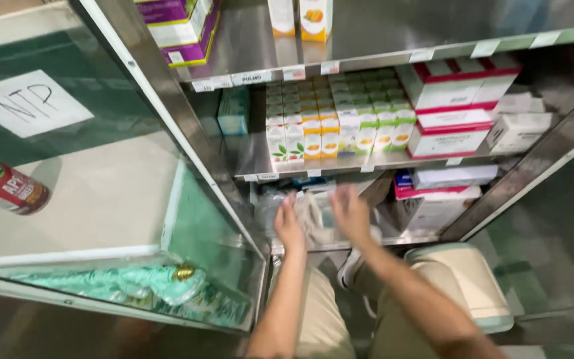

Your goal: Wiping down medicine bottles and boxes with a cloth and organizing them on shelves in a pharmacy.

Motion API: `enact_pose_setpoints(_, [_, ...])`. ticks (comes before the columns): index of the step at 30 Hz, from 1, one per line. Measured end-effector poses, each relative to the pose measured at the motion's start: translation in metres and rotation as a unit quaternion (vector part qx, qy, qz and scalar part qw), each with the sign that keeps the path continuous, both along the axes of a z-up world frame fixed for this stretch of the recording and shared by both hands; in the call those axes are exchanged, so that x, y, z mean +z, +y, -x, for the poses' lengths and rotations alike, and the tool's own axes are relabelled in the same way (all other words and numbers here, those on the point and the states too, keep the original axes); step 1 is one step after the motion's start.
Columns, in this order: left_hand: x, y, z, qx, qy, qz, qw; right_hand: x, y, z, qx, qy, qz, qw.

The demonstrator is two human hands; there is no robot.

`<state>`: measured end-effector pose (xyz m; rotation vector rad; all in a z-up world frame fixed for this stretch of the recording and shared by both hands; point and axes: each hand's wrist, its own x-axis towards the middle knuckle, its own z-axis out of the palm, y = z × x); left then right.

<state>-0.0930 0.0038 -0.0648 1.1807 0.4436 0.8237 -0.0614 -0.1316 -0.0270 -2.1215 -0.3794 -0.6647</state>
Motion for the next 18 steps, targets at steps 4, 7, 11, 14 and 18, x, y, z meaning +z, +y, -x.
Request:
enact_pose_setpoints(4, [0.045,-0.074,0.086,-0.008,0.058,0.101,0.993,-0.015,-0.014,0.074,0.096,0.195,-0.071,0.974])
enact_pose_setpoints(7, [0.016,-0.080,0.104,-0.123,0.069,0.039,0.989,-0.015,-0.024,0.081,0.112,0.189,-0.052,0.974])
enact_pose_setpoints(11, [0.065,-0.057,0.093,-0.119,0.027,-0.011,0.992,0.046,-0.027,0.057,0.110,0.057,0.009,0.992])
enact_pose_setpoints(14, [0.151,-0.027,0.056,-0.113,-0.094,-0.081,0.986,0.144,-0.025,0.017,0.105,-0.078,-0.029,0.991])
enact_pose_setpoints(18, [0.262,-0.004,-0.001,0.034,-0.148,-0.278,0.948,0.250,-0.028,-0.033,0.111,-0.173,-0.041,0.978])
